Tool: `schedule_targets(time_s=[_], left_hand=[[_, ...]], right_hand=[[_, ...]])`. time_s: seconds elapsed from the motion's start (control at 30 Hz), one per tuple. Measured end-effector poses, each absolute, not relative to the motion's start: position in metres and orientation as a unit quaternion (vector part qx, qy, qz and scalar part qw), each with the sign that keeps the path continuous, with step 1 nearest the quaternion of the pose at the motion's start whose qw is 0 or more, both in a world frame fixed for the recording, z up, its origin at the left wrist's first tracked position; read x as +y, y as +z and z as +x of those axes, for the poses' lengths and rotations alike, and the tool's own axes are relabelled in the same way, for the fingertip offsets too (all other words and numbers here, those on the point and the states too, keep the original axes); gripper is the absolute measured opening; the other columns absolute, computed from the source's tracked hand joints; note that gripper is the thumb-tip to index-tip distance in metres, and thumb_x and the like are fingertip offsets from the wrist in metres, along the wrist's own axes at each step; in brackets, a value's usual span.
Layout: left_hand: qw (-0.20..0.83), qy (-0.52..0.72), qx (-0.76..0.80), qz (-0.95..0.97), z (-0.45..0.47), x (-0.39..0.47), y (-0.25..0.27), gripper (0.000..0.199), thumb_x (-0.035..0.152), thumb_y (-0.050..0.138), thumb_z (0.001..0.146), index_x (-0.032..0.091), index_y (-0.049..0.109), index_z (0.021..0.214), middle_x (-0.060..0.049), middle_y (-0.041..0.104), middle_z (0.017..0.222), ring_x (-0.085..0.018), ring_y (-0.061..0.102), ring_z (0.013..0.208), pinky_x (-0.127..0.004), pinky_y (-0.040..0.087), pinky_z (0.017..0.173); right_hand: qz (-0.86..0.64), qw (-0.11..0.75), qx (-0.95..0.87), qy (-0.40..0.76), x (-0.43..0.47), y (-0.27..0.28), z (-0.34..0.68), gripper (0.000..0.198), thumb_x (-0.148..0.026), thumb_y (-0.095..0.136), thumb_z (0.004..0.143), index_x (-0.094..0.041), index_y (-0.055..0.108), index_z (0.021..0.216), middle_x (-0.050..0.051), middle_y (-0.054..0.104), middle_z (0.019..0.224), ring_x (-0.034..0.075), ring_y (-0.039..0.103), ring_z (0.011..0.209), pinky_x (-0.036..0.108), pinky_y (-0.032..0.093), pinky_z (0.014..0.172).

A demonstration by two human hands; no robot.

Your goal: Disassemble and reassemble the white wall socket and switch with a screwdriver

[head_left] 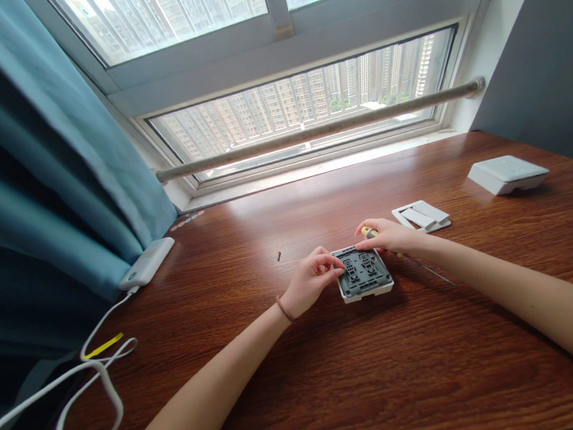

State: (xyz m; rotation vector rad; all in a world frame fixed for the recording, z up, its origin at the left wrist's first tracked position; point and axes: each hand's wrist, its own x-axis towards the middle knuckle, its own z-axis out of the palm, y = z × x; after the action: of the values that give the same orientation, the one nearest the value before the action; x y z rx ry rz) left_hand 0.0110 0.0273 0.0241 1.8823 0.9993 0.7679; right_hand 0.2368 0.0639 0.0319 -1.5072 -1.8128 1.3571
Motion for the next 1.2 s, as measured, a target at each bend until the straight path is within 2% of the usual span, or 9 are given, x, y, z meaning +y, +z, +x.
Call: schedule_targets(time_s=[0.2,0.33,0.87,1.2], left_hand=[[0.484,0.257,0.38,0.745,0.003,0.035,0.023,0.021,0.033,0.067,0.072,0.016,0.068,0.085,0.002,0.044,0.073,-0.008,0.039,0.062,-0.022,0.033,0.057],[0.478,0.252,0.381,0.75,0.003,0.034,0.026,0.018,0.031,0.065,0.074,0.017,0.069,0.083,0.001,0.046,0.074,-0.009,0.039,0.063,-0.023,0.033,0.059],[0.456,0.342,0.399,0.718,0.014,0.021,0.014,0.016,0.03,0.064,0.076,0.014,0.068,0.078,0.001,0.046,0.071,-0.009,0.039,0.061,-0.023,0.032,0.058],[0.476,0.393,0.37,0.694,0.016,0.018,0.012,0.018,0.033,0.062,0.078,0.016,0.066,0.08,-0.002,0.049,0.077,-0.012,0.045,0.071,-0.023,0.037,0.064]], right_hand=[[-0.546,0.21,-0.651,0.484,0.063,0.032,0.236,0.052,-0.049,0.069,0.065,-0.016,0.052,0.101,-0.002,0.051,0.064,0.008,0.047,0.048,0.017,0.03,0.035],[-0.545,0.211,-0.651,0.483,0.064,0.031,0.236,0.05,-0.048,0.068,0.066,-0.016,0.052,0.101,-0.002,0.051,0.064,0.009,0.047,0.048,0.017,0.03,0.035],[-0.542,0.225,-0.644,0.491,0.068,0.025,0.236,0.049,-0.046,0.07,0.063,-0.016,0.051,0.097,-0.004,0.049,0.06,0.008,0.046,0.045,0.019,0.032,0.039],[-0.545,0.219,-0.645,0.489,0.068,0.025,0.236,0.051,-0.047,0.071,0.063,-0.016,0.051,0.098,-0.004,0.049,0.06,0.008,0.046,0.044,0.019,0.033,0.04]])
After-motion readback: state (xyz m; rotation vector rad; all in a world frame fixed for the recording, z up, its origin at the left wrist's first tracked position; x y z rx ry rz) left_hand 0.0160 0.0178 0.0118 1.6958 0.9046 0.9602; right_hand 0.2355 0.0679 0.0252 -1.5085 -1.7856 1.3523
